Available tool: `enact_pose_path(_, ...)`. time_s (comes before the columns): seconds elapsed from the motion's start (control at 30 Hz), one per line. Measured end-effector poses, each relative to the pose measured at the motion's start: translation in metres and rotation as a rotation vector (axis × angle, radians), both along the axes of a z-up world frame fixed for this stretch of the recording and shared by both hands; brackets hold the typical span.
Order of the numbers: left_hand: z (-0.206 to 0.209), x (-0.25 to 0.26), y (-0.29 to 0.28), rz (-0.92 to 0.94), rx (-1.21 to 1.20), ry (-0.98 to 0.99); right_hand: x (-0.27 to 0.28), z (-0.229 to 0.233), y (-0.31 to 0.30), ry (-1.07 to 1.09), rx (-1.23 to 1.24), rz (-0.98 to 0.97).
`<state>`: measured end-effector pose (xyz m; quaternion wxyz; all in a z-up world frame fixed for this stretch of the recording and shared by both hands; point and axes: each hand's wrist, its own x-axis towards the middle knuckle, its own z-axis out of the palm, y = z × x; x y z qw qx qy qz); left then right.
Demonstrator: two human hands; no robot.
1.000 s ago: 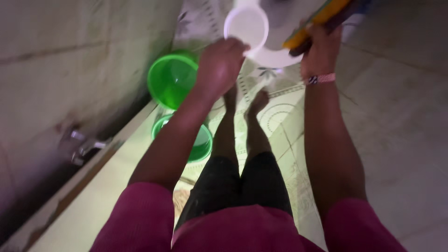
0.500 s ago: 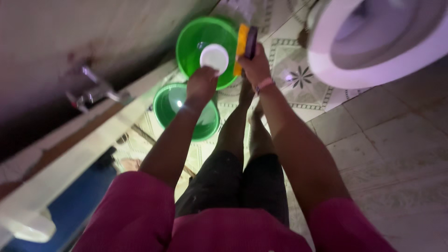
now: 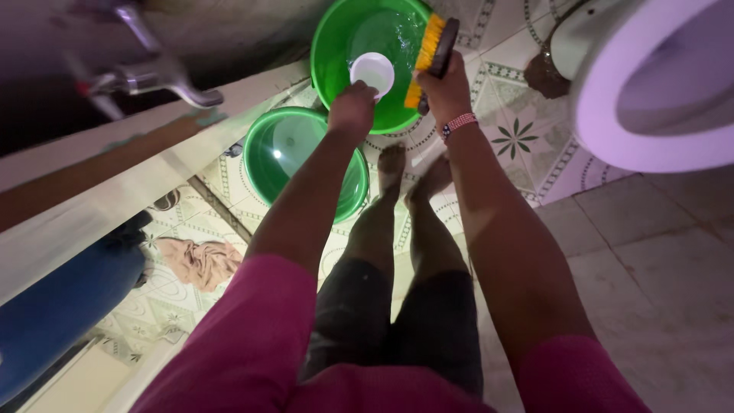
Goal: The person scoops water from a green bucket with a white cup and pours it into the toilet bowl. They then use a blue toilet brush to scrub the inside of the bowl repeatedly.
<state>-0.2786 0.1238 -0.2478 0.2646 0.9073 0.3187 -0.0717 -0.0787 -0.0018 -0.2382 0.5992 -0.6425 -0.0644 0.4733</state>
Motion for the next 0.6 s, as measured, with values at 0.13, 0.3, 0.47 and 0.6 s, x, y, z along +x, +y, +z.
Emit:
enact_pose_path(0.13, -0.107, -0.006, 0.009, -0.117, 0.102, 0.243, -0.012, -0.021, 0.013, 0.117, -0.068, -0.034)
enact_pose_path(0.3, -0.228, 0.024, 0.018, -0.23, 0.121, 0.367, -0.003, -0.036, 0.013, -0.052, 0.087, 0.089)
enact_pose_path(0.47, -0.29, 0.057, 0.038, -0.302, 0.02, 0.542, 0.009, -0.036, 0.01, -0.005, -0.017, 0.105)
enact_pose_path(0.6, -0.298, 0.088, 0.039, -0.364, -0.013, 0.538, 0.019, -0.031, 0.004, 0.04, -0.061, 0.071)
